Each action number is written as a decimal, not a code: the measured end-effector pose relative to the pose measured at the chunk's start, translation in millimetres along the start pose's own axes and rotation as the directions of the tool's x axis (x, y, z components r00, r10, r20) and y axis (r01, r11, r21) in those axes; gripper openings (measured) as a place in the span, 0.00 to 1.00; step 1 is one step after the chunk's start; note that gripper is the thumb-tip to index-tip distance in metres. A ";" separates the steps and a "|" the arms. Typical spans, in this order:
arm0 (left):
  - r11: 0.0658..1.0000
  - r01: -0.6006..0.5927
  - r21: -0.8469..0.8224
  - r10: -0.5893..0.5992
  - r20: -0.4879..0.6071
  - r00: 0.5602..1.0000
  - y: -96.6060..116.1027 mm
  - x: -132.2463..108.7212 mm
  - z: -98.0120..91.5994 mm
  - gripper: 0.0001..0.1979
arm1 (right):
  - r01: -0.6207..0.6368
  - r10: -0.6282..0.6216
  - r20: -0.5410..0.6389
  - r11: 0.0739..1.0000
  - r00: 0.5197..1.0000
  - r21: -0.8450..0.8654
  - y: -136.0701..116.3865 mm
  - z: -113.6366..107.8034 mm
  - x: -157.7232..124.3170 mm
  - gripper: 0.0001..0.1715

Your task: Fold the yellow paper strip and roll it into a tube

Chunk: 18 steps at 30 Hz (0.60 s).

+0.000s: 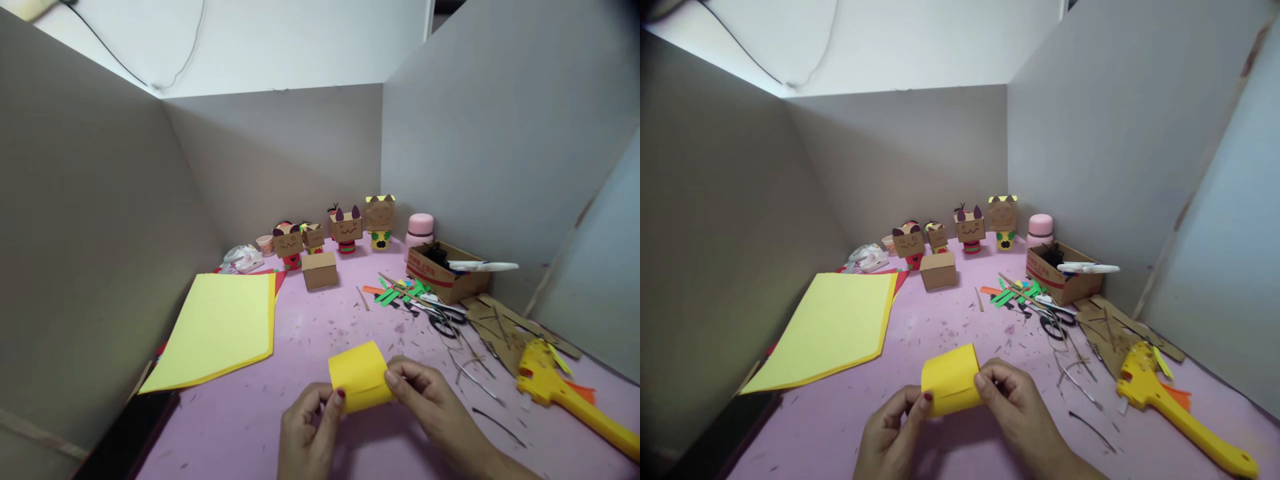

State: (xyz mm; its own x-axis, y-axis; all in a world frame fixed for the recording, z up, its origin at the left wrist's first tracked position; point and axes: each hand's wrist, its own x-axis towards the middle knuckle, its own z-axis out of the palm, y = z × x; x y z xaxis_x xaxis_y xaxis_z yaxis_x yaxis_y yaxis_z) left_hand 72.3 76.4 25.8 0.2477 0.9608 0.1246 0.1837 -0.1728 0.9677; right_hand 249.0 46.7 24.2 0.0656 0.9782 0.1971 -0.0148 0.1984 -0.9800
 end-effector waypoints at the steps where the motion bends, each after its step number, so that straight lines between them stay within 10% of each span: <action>1: 1.000 0.001 -0.002 -0.001 -0.004 1.000 0.0 -0.1 0.1 0.15 | 0.007 -0.007 0.012 1.000 1.000 0.009 -1.2 -0.1 -0.3 0.19; 18: 0.998 0.035 -0.061 -0.035 0.014 0.999 -1.9 2.2 0.0 0.14 | -0.155 0.148 0.046 0.939 0.988 0.309 5.7 5.7 -0.8 0.18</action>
State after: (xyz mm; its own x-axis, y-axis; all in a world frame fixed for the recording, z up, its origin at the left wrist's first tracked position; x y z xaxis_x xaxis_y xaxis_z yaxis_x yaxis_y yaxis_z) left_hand 72.6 78.8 24.2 0.2546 0.9630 0.0878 0.1345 -0.1252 0.9830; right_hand 243.1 47.3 18.6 0.0171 0.9986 0.0510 -0.3319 0.0538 -0.9418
